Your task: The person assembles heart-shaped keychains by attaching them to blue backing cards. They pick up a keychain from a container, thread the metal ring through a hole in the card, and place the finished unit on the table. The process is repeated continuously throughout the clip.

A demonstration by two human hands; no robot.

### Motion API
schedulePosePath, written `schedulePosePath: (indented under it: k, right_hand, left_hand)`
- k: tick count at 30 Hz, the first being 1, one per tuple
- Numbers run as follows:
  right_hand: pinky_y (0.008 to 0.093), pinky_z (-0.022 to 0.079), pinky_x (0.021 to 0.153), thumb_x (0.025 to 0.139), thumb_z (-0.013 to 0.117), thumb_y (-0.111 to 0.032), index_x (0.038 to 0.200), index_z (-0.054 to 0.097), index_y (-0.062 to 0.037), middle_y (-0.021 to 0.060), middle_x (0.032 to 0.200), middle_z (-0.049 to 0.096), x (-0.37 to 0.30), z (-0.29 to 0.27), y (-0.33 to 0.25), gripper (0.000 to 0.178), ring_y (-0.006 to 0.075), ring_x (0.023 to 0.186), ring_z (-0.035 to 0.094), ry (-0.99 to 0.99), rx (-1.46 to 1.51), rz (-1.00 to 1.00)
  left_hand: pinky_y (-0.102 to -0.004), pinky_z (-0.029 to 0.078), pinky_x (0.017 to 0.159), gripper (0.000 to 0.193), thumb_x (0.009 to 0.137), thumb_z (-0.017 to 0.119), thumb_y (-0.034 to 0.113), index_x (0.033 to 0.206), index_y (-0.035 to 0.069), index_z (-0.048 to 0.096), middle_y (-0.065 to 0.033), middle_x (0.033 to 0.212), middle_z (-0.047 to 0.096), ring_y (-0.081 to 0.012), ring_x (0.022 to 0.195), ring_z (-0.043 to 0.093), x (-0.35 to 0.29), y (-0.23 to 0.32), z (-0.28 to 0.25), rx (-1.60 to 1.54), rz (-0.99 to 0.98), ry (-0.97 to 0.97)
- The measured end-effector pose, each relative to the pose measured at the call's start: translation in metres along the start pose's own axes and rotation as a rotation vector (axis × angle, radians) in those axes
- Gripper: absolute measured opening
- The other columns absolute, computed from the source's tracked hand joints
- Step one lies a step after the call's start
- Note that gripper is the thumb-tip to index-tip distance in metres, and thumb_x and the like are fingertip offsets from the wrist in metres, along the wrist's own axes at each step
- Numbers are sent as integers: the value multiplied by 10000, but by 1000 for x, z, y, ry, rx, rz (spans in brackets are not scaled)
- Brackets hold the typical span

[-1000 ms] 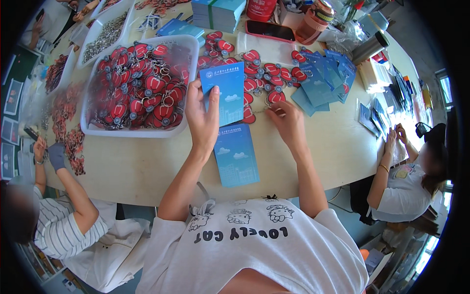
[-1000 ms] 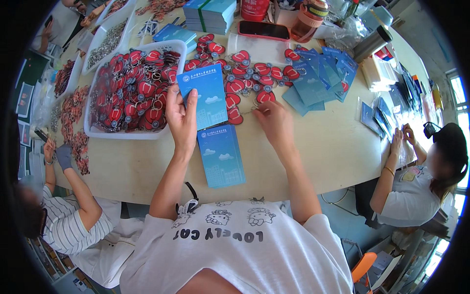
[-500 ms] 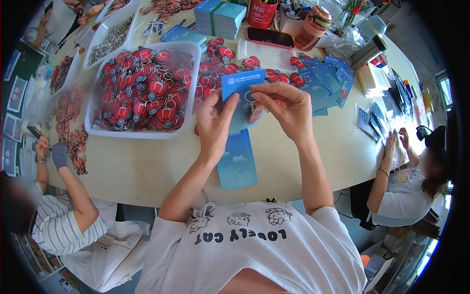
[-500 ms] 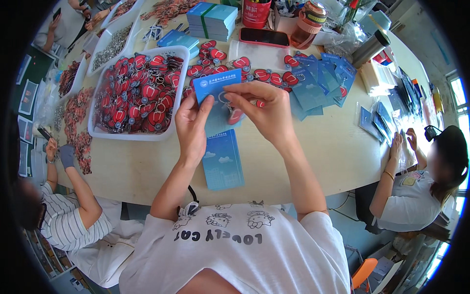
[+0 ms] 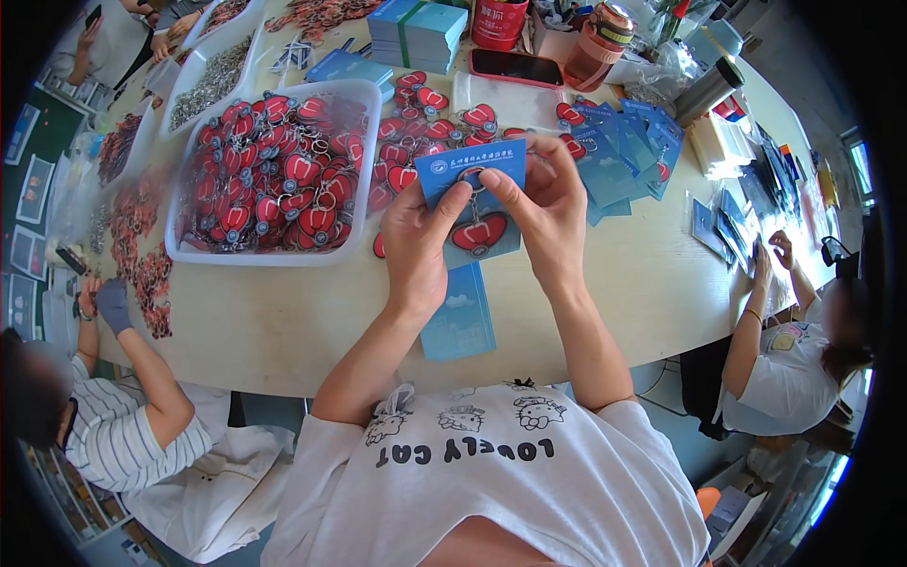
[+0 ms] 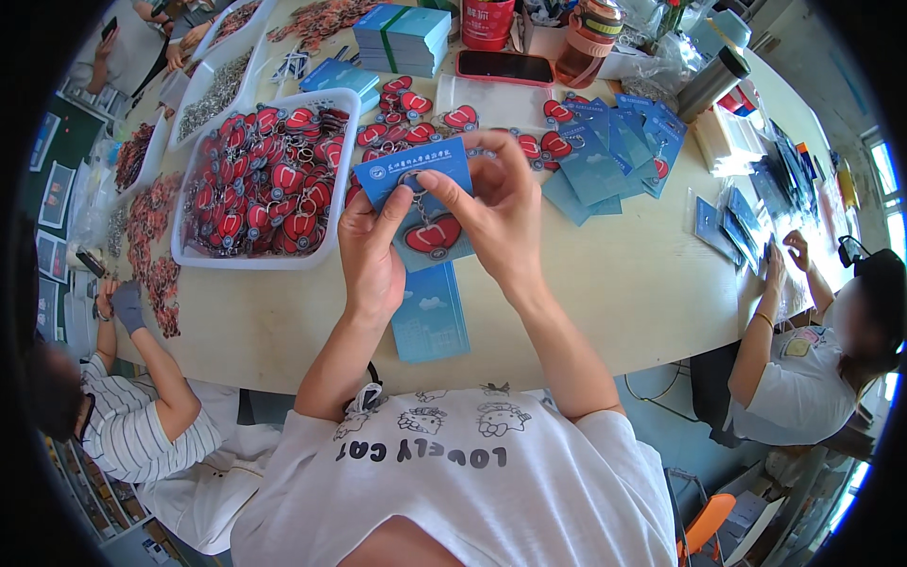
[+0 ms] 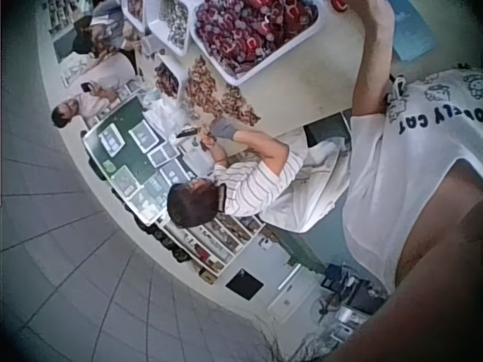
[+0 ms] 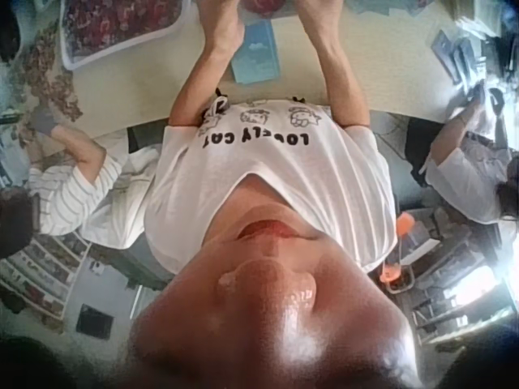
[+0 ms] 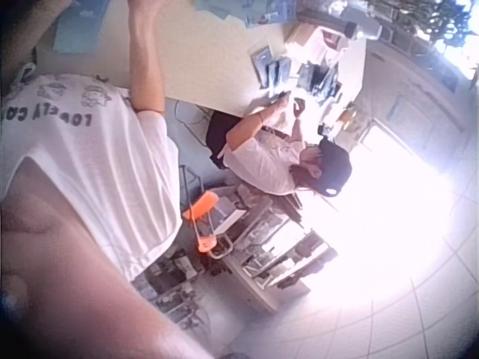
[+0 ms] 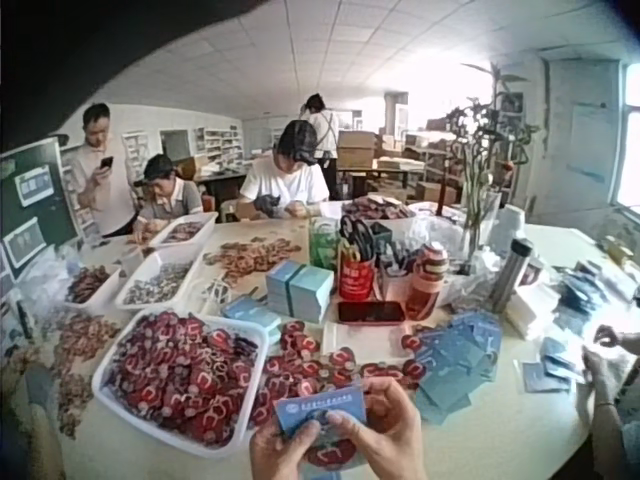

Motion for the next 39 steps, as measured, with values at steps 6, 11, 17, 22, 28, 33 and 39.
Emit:
schedulePosePath:
  k: [6,11,17,22,28,33,39]
  right_hand:
    - [196,484,707,847,701,-67,1010,620,32,24,929,661,-7,15,7,207,47,834,580,-143,69,157]
    - [215,495,733,842,702,-58,1028,616,28,29,914,657,-9,18,3,222,54,846,579,-138,-103,43]
    - [210,483,753,822,723,-72,1110,598,5,41,958,665,15,-94,22,323,86,850,612,27,-135,171]
    - [288,475,807,813,717,-90,1215,557,-57,67,975,653,38,-172,13,434,181,940,608,174,-1011,-101]
    - [370,403,870,702,751,-61,916,675,-105,25,1001,590,3,-51,29,231,213,977,549,-359,-1099,-377]
    - [357,406,834,727,745,-147,886,659,-114,15,971,564,-12,-33,52,184,209,955,539,-502,-1187,-423]
    - [351,432,764,728,726,-128,814,601,-83,23,925,564,-18,-34,62,158,204,896,543,-482,-1195,-460]
  left_hand:
    - [-243,435,854,192,888,649,78,1068,24,613,-24,1008,646,-79,932,578,4,9,-3,26,32,36]
    - [-249,430,867,217,899,629,66,1106,21,583,-42,1035,626,-86,959,568,4,5,-6,30,41,28]
    - [-284,459,819,357,892,632,118,1206,0,509,-83,1078,556,-157,997,550,-16,13,-25,776,157,-147]
    - [-352,488,736,500,800,736,259,1167,23,492,-112,1044,514,-249,908,563,-53,-5,-55,1582,235,-103]
    - [-281,502,680,444,768,767,96,1112,17,498,-78,983,553,-156,870,597,-49,-27,-91,1075,-66,-54]
    - [-184,475,656,287,810,712,8,1058,-5,567,-37,883,651,-51,787,593,-46,-27,-96,592,-247,59]
    - [-169,445,645,235,818,710,22,1006,1,570,-42,870,669,-35,762,582,-48,-14,-97,803,-224,91]
Point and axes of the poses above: each hand's wrist, its own x-axis towards the middle knuckle, its own z-axis out of the palm, y = z × x, the point moved 10 cm from there along x, towards the middle knuckle
